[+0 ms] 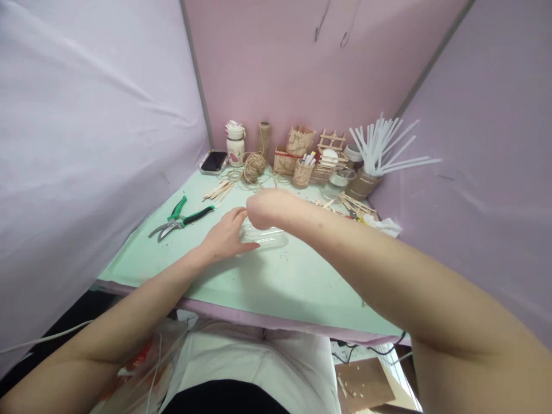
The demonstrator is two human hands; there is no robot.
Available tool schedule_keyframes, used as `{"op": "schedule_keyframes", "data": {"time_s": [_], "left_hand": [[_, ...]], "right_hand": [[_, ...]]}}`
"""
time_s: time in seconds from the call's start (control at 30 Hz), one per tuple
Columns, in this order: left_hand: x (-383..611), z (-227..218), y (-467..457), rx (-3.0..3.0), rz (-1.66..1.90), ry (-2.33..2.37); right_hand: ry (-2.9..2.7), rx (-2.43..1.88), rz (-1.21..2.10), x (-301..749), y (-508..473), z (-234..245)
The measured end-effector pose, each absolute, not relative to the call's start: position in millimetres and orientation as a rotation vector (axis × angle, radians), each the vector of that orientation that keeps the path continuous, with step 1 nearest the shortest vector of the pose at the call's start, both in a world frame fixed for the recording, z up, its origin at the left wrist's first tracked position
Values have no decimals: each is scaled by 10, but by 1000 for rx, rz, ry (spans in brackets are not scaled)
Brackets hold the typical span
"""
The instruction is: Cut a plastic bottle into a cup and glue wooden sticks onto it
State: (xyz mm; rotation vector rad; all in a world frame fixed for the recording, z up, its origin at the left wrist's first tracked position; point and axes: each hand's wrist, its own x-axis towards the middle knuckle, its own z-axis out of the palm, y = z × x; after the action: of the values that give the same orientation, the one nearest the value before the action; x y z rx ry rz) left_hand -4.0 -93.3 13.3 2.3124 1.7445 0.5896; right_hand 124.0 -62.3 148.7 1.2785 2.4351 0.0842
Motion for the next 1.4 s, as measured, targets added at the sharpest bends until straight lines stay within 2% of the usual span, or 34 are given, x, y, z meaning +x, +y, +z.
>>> {"op": "schedule_keyframes", "data": {"time_s": [0.2, 0.3, 0.43, 0.6, 0.7, 1.4], "left_hand": [[-72, 203, -927, 2273, 527, 1624], [-16, 187, -957, 2356, 603, 1731], [40, 144, -1024, 2444, 689, 1806], [-5, 204, -1023, 2405, 567, 1543], [-8, 241, -997, 2386, 520, 1498], [9, 207, -916, 2426, 491, 1437]], "right_hand": [[2422, 1372, 89, 1550, -962, 1340], [2453, 1474, 116, 1676, -1149, 1172], [2464, 1628, 131, 1827, -1424, 740], [2498, 1864, 91, 1967, -1652, 107], [2552, 1970, 66, 1978, -1719, -116], [2608, 1976, -20, 1976, -1711, -278]]}}
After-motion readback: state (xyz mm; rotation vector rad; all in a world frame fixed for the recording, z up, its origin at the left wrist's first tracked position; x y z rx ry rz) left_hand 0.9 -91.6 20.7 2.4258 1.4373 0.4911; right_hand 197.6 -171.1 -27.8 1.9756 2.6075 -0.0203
